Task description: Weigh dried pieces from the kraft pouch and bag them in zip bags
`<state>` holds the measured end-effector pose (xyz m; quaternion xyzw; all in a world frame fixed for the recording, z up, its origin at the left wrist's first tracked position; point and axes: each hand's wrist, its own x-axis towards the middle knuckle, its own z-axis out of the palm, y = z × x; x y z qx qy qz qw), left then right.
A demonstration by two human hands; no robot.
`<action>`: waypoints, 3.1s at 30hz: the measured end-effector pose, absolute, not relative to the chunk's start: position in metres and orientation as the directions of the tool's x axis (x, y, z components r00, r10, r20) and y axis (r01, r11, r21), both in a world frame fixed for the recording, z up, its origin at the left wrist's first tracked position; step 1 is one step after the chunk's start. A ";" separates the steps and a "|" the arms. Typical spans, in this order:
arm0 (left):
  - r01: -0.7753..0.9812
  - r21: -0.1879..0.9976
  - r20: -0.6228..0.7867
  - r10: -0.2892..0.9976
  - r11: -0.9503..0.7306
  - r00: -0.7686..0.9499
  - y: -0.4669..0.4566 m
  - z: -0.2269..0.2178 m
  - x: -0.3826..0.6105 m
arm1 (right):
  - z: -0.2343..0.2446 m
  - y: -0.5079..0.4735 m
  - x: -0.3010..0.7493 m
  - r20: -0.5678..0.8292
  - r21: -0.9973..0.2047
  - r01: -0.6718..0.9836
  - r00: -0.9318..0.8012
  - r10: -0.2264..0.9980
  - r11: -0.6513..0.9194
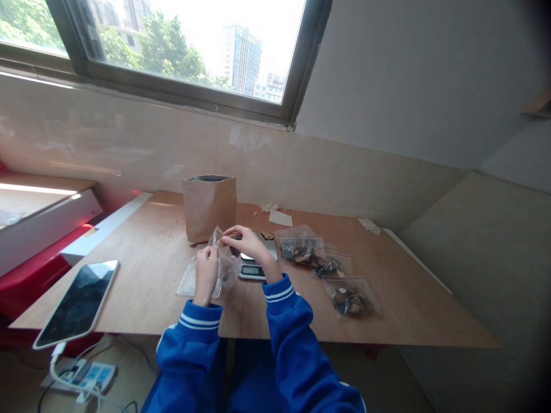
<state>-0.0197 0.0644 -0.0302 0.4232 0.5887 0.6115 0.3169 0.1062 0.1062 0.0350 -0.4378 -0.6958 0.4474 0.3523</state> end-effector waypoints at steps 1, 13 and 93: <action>0.090 0.991 0.125 0.891 -0.096 -0.437 0.065 -0.032 -0.021 | 0.034 0.105 0.104 0.131 -0.893 0.368 -0.342 0.930 0.261; 0.051 0.998 0.063 0.892 -0.045 -0.447 0.065 -0.034 -0.029 | -0.007 0.127 0.125 0.418 -0.647 0.663 -0.105 0.903 0.376; -0.167 0.974 0.132 0.982 -0.155 -0.136 0.057 -0.051 -0.014 | -0.065 0.037 0.197 0.246 -0.969 0.050 0.332 0.911 0.243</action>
